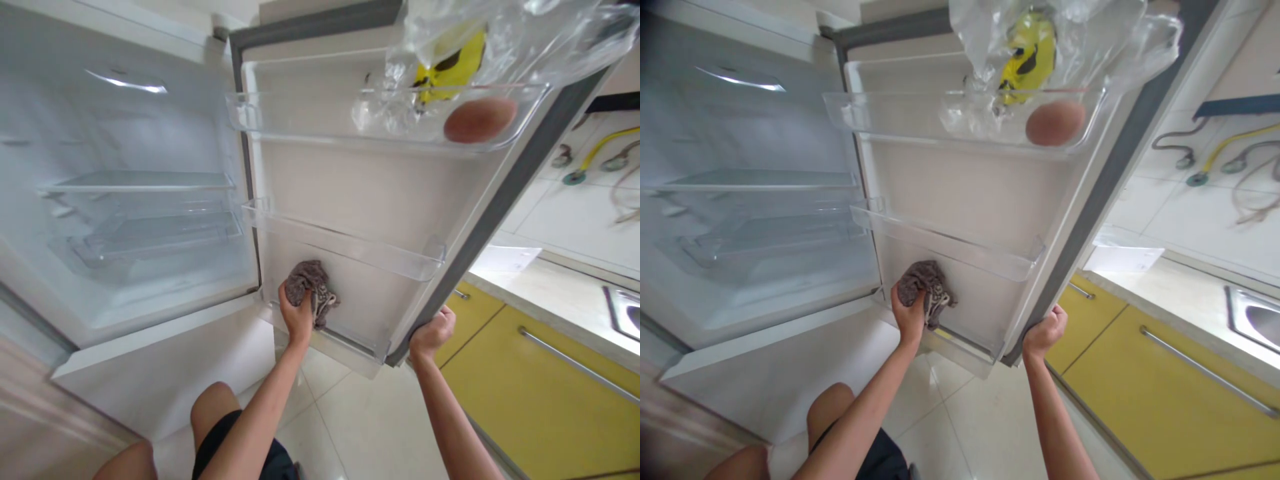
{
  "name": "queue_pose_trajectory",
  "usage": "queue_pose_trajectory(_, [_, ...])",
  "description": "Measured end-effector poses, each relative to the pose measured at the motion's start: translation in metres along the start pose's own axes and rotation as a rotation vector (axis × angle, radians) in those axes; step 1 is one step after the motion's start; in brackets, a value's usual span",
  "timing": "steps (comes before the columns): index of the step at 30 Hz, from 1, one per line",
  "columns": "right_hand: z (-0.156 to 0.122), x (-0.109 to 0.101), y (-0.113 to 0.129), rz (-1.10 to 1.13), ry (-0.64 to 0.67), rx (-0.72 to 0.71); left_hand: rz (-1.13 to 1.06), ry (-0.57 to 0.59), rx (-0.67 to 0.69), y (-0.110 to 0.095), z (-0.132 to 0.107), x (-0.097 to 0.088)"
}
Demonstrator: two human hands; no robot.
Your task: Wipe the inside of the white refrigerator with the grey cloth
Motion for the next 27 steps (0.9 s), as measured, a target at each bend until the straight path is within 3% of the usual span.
queue_pose_trajectory(3, [-0.001,0.000,0.004,-0.012,0.010,0.006,-0.038,-0.206,-0.041,0.001,0.027,-0.023])
queue_pose_trajectory(6, [0.000,0.000,0.004,-0.020,0.008,0.012,-0.042,-0.312,-0.059,-0.003,0.060,-0.040])
queue_pose_trajectory(9, [0.000,0.000,0.004,-0.035,0.005,0.023,-0.029,-0.305,-0.056,-0.012,0.084,-0.042])
queue_pose_trajectory(12, [-0.001,0.000,0.006,-0.056,-0.008,0.039,-0.031,-0.241,-0.023,-0.028,0.088,-0.024])
queue_pose_trajectory(16, [-0.003,-0.001,0.009,-0.071,-0.008,0.034,0.027,-0.076,0.106,-0.053,0.063,0.012])
queue_pose_trajectory(20, [-0.002,-0.001,0.012,-0.086,0.005,0.026,0.117,0.137,0.226,-0.071,0.015,0.042])
queue_pose_trajectory(24, [-0.001,-0.001,0.011,-0.078,0.018,0.022,0.194,0.592,0.488,-0.082,-0.034,0.067])
queue_pose_trajectory(27, [0.002,0.000,0.006,-0.068,0.060,-0.011,0.242,0.810,0.517,-0.082,-0.054,0.076])
Point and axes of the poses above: each hand's wrist, its own z-axis towards the middle knuckle, its own x-axis out of the palm, y = z × x, the point moved 1 cm from there along z, towards the middle knuckle, and after that the axes turned 13 degrees about y, right-handed, at the moved point
